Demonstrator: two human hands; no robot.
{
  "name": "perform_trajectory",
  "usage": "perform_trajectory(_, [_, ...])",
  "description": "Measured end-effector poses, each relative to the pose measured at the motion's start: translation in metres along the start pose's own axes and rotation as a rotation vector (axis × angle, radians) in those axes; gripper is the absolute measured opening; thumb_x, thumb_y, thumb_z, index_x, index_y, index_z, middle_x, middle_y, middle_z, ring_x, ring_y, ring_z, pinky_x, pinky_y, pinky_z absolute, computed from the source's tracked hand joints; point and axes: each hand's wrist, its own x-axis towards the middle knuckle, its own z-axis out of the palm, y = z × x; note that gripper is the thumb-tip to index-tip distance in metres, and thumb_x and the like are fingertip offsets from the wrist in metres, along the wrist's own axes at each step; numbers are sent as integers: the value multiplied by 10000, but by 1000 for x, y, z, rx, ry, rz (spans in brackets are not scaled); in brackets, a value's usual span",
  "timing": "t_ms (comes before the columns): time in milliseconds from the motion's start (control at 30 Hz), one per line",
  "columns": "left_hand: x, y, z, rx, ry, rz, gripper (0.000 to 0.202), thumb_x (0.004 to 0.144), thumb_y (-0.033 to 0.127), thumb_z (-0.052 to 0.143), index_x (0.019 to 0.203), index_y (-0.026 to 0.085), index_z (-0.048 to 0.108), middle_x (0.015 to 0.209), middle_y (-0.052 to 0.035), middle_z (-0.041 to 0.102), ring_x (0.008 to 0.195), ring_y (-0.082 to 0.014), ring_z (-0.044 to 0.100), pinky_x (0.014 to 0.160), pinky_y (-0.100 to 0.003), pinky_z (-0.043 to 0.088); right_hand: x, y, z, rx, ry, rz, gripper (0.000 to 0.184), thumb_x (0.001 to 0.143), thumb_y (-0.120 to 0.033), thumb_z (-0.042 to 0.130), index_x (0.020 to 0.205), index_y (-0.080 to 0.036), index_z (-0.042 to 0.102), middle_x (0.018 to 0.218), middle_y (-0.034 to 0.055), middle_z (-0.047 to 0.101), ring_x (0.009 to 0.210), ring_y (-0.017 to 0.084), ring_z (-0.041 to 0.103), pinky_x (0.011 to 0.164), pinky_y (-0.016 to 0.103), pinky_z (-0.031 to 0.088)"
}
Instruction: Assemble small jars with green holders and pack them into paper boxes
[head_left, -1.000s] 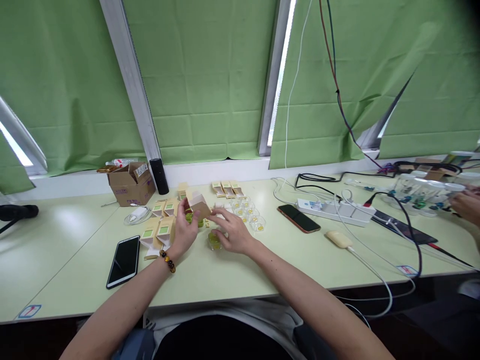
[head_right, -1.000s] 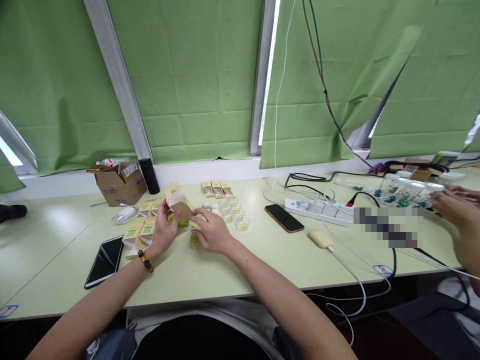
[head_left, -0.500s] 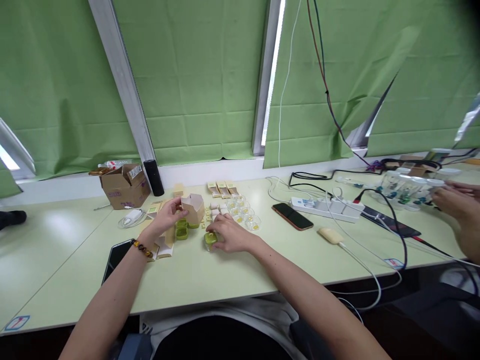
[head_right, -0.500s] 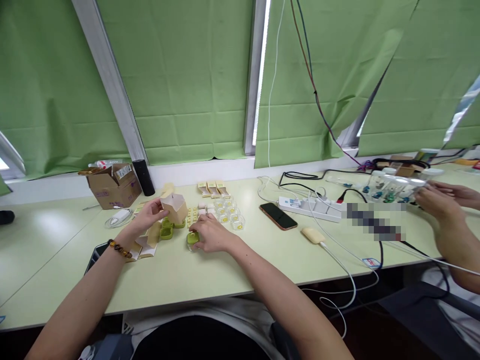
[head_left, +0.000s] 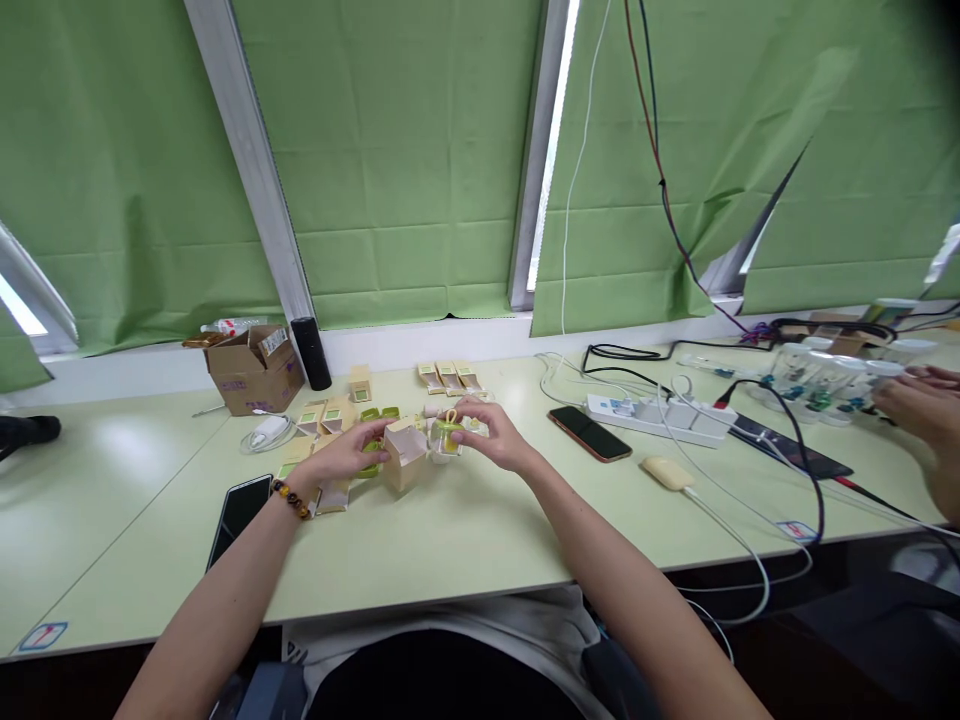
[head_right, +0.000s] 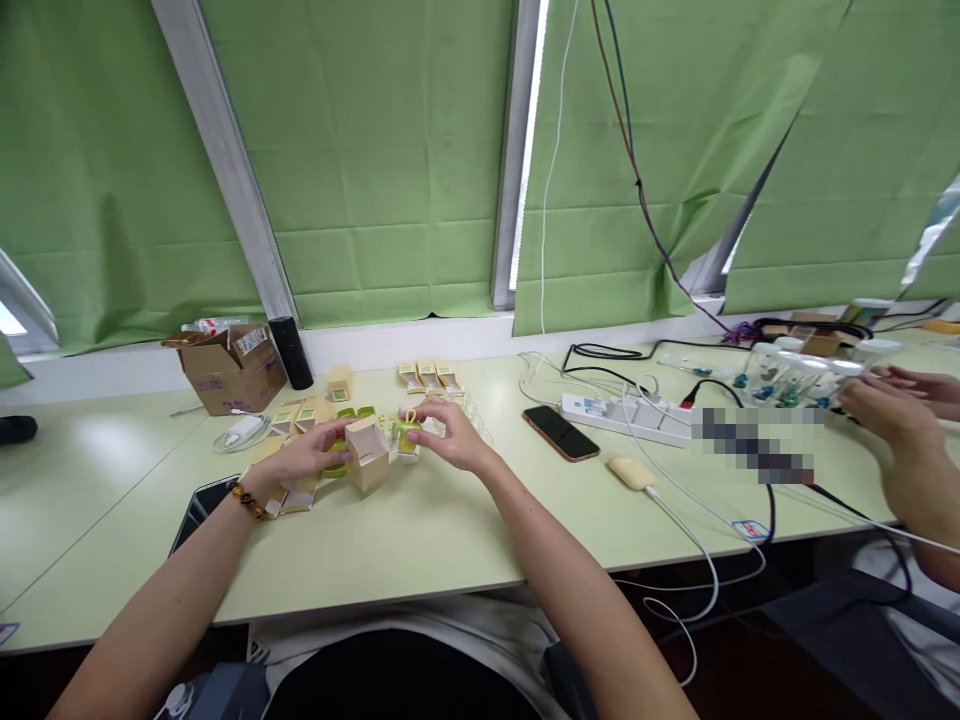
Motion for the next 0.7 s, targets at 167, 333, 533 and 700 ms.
perform_trajectory(167, [-1, -5, 13, -55, -219, -58, 527, 868, 300, 796, 1384, 283, 688, 1287, -140, 757, 1241, -277, 729, 963, -423, 643, 0, -2, 7, 45, 139, 1, 475, 890, -656, 750, 1050, -216, 828, 917, 64, 763, 853, 232, 656, 795, 379, 518])
perform_trajectory(333, [-2, -5, 17, -21, -76, 6, 611, 873, 161, 660, 1459, 308, 564, 1464, -140, 629, 1303, -269, 670, 1058, -457, 577, -1, -3, 17, 105, 178, 47, 434, 886, -631, 765, 1022, -224, 827, 1033, 80, 813, 790, 205, 675, 656, 330, 528])
perform_trajectory(533, [-9, 16, 21, 144, 181, 171, 136, 942, 272, 660, 995, 249, 783, 1387, -134, 606, 1291, -311, 608, 1113, -525, 540, -2, -6, 23, 88, 195, 31, 399, 898, -587, 762, 1069, -231, 826, 1101, 97, 819, 872, 226, 719, 641, 322, 578])
perform_trajectory(700, [-14, 23, 29, 300, 92, 204, 212, 993, 352, 659, 973, 293, 861, 1415, -121, 618, 1231, -314, 639, 1071, -525, 566, -4, -5, 26, 79, 238, 8, 374, 924, -555, 747, 1116, -241, 818, 1165, 105, 811, 961, 246, 736, 637, 315, 578])
